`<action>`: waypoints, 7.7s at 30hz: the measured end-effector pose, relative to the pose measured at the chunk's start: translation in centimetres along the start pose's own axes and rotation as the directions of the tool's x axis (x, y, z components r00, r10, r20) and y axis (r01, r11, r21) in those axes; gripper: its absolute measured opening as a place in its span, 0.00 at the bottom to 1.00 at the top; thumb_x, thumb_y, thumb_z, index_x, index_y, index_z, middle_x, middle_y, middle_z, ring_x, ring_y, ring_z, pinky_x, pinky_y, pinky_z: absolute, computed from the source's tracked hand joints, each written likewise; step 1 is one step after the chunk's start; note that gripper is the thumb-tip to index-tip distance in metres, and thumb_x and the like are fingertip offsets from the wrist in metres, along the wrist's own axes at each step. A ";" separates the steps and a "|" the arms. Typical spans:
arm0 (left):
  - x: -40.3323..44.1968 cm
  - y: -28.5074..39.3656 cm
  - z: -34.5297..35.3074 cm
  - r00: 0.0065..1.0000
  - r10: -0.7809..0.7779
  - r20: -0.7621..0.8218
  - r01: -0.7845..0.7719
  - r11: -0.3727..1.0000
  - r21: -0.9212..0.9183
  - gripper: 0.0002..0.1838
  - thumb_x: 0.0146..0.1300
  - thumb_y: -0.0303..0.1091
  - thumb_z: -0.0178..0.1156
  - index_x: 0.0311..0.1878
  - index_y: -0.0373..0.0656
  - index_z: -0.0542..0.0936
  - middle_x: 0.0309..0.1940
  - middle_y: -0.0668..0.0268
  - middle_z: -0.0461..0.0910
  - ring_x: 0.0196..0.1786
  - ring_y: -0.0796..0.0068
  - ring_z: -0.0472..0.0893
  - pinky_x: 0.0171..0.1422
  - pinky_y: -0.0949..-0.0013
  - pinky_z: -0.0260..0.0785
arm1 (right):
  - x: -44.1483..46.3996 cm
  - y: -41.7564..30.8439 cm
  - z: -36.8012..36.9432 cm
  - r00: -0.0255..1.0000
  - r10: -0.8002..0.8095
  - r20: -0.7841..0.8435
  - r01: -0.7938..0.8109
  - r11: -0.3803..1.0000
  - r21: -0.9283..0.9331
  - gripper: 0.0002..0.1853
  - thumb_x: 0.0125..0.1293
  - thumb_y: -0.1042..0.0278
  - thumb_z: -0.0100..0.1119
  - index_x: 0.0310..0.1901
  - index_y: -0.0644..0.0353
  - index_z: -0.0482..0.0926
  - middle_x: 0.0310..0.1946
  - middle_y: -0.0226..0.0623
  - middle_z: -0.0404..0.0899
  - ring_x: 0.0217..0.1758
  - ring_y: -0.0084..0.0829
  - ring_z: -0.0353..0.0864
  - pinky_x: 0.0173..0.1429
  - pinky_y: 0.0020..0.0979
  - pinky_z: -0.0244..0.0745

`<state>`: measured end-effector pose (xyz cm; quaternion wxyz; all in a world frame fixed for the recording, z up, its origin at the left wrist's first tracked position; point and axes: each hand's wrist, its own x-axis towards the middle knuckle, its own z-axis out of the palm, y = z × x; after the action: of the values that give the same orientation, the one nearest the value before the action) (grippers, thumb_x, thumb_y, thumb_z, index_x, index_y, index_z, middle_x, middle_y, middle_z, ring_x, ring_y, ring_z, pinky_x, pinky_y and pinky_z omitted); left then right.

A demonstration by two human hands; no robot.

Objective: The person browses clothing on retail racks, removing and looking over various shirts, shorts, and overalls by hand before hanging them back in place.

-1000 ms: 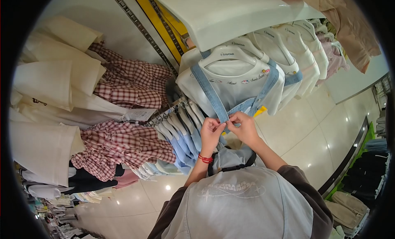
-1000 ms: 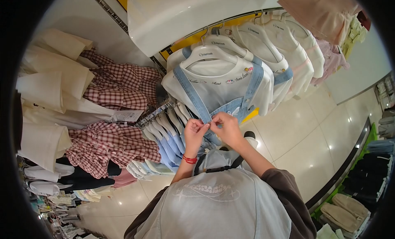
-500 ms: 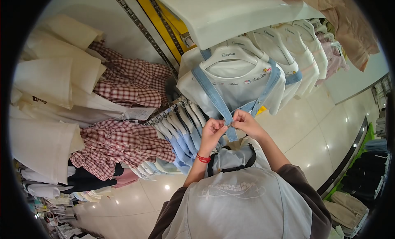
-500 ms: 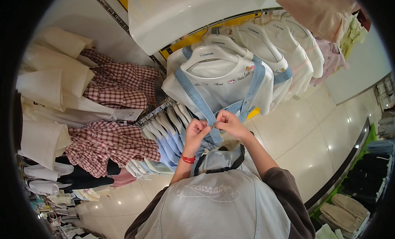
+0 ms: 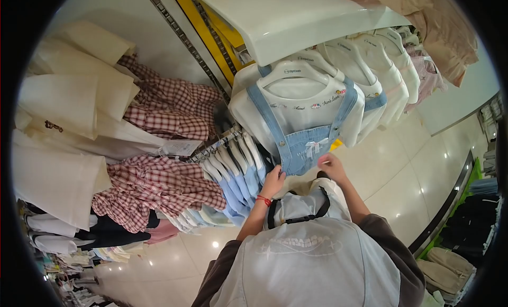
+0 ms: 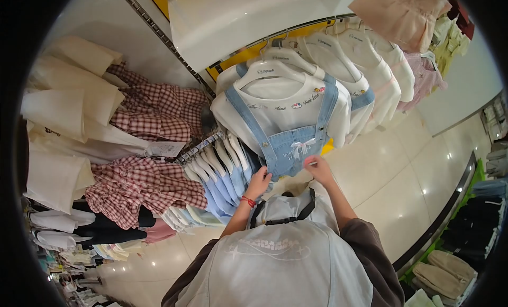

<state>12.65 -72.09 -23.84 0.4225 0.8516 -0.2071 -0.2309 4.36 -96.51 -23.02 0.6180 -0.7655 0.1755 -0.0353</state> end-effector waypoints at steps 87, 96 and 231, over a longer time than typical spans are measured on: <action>5.0 7.1 1.4 0.933 0.243 -0.266 -0.309 0.919 -0.244 0.29 0.49 0.29 0.64 0.55 0.40 0.64 0.53 0.58 0.63 0.59 0.60 0.66 0.61 0.58 0.59 | 6.1 -30.4 -8.3 0.954 0.061 0.295 0.047 0.937 -0.346 0.38 0.60 0.47 0.53 0.65 0.62 0.53 0.55 0.34 0.66 0.51 0.22 0.65 0.42 0.20 0.65; 6.1 4.5 4.1 0.977 0.061 -0.205 -0.158 0.849 -0.505 0.33 0.48 0.31 0.65 0.57 0.39 0.61 0.55 0.57 0.63 0.59 0.61 0.66 0.58 0.62 0.60 | 10.7 -26.7 -11.4 0.887 -0.079 0.455 0.160 0.977 -0.141 0.40 0.59 0.50 0.56 0.63 0.72 0.53 0.61 0.44 0.60 0.63 0.28 0.59 0.62 0.23 0.55; -1.1 12.7 -12.3 0.365 0.486 -0.794 -0.501 0.821 0.272 0.29 0.45 0.31 0.66 0.50 0.34 0.65 0.45 0.55 0.69 0.50 0.61 0.69 0.55 0.64 0.60 | 4.3 -27.3 -11.7 0.686 -0.710 -0.162 0.352 0.517 -0.780 0.20 0.46 0.49 0.65 0.35 0.53 0.76 0.24 0.34 0.78 0.30 0.37 0.78 0.33 0.33 0.68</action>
<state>16.80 -70.87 -6.67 0.5238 0.7486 -0.2219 0.3406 11.38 -103.98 5.16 0.1772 -0.9205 0.0652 -0.3420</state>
